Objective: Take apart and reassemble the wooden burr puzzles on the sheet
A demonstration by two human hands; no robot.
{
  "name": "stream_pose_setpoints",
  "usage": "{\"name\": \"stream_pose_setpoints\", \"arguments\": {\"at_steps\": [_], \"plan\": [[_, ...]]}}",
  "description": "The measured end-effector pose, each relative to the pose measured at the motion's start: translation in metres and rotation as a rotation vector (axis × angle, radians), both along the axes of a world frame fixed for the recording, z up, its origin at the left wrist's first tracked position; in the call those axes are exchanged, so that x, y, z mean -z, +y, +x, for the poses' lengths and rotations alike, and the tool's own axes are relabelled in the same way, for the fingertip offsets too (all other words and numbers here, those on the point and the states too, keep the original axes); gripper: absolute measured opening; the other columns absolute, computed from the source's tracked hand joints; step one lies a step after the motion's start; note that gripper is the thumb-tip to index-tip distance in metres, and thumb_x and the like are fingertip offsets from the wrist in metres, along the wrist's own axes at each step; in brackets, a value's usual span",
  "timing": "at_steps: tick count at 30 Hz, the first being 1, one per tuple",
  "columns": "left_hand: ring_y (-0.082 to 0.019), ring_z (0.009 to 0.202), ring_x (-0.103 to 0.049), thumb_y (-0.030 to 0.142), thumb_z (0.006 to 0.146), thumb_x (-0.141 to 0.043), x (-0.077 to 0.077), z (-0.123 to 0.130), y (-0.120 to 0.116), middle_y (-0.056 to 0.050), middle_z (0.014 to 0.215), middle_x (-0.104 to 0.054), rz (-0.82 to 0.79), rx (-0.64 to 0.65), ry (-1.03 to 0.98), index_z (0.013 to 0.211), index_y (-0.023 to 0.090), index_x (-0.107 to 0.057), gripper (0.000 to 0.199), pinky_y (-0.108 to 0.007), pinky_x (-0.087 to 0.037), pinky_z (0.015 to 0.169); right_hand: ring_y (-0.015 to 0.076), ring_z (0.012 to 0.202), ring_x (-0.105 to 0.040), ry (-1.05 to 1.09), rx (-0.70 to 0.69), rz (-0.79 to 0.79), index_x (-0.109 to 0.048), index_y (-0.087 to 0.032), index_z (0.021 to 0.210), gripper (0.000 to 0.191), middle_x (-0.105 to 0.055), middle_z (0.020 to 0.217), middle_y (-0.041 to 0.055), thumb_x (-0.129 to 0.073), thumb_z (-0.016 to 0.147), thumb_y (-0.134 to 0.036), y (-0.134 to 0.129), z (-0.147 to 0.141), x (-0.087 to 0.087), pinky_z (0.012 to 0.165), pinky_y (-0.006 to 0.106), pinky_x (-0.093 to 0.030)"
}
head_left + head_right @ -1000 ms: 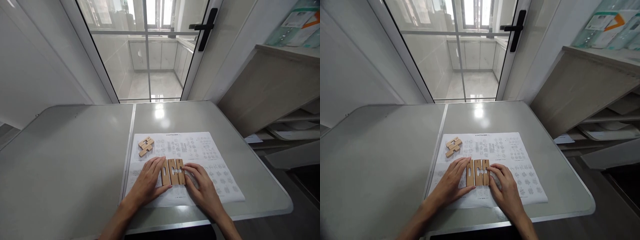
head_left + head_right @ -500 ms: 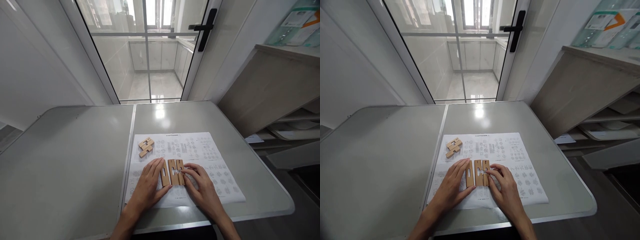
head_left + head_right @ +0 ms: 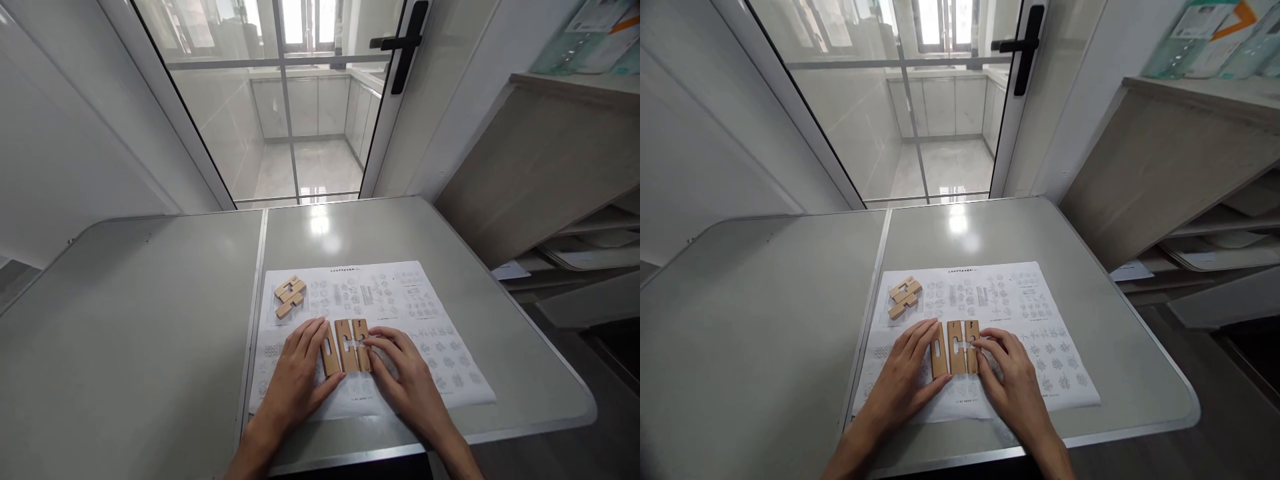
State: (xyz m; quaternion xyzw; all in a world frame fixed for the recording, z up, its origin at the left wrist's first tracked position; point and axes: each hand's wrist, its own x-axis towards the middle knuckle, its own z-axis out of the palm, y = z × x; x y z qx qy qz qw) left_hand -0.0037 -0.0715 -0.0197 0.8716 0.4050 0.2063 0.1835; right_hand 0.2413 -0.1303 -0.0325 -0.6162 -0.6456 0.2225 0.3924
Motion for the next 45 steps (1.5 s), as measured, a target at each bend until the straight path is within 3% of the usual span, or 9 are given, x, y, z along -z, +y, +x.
{"name": "stream_pose_setpoints", "arguments": {"at_steps": [14,28,34,38,40,45], "plan": [[-0.035,0.154,-0.048,0.036,0.097,-0.078,-0.002,0.002,0.0,-0.016,0.164,-0.051,-0.002,0.007,-0.004,0.167,0.026,-0.03,0.085,-0.059,-0.049,0.125,0.0318,0.128,-0.065,0.05,0.032,-0.057,-0.066,-0.027,0.128,0.024,-0.069,0.133,0.0118,-0.06,0.108,-0.039,0.002,-0.002,-0.001,0.109,0.052,-0.056],[-0.037,0.153,-0.05,0.038,0.097,-0.078,-0.001,0.001,-0.001,-0.015,0.163,-0.052,-0.018,0.027,-0.031,0.169,0.03,-0.024,0.091,-0.061,-0.05,0.124,0.035,0.115,-0.067,-0.03,0.209,-0.116,-0.058,-0.026,0.134,0.038,-0.07,0.122,0.0122,-0.064,0.1,-0.043,0.008,-0.02,0.004,0.101,0.057,-0.057],[-0.038,0.15,-0.053,0.038,0.094,-0.082,0.0,-0.001,-0.003,-0.016,0.159,-0.054,-0.019,0.023,-0.052,0.169,0.03,-0.024,0.095,-0.063,-0.051,0.122,0.0341,0.105,-0.072,-0.108,0.265,-0.127,-0.061,-0.025,0.133,0.037,-0.074,0.113,0.0107,-0.057,0.098,-0.038,0.012,-0.025,0.001,0.087,0.049,-0.059],[-0.039,0.149,-0.053,0.038,0.093,-0.084,0.0,-0.002,-0.006,-0.016,0.158,-0.053,-0.043,0.0,-0.07,0.169,0.032,-0.023,0.098,-0.062,-0.052,0.122,0.0328,0.099,-0.073,-0.126,0.246,-0.136,-0.067,-0.025,0.117,0.025,-0.076,0.109,0.0109,-0.049,0.102,-0.035,0.016,-0.025,-0.004,0.078,0.044,-0.057],[-0.039,0.149,-0.053,0.038,0.094,-0.083,0.0,-0.002,-0.007,-0.016,0.158,-0.053,-0.051,-0.013,-0.083,0.17,0.032,-0.021,0.098,-0.062,-0.051,0.122,0.0317,0.096,-0.072,-0.087,0.227,-0.148,-0.069,-0.025,0.11,0.024,-0.076,0.106,0.011,-0.049,0.106,-0.038,0.017,-0.023,-0.008,0.077,0.042,-0.056],[-0.039,0.149,-0.053,0.049,0.099,-0.076,-0.005,-0.004,-0.009,-0.018,0.159,-0.051,-0.043,-0.045,-0.181,0.171,0.032,-0.021,0.093,-0.062,-0.052,0.121,0.0281,0.091,-0.072,0.221,0.139,-0.191,-0.073,-0.023,0.112,0.036,-0.077,0.105,0.0114,-0.053,0.108,-0.052,0.012,-0.02,-0.024,0.077,0.036,-0.057]]}}
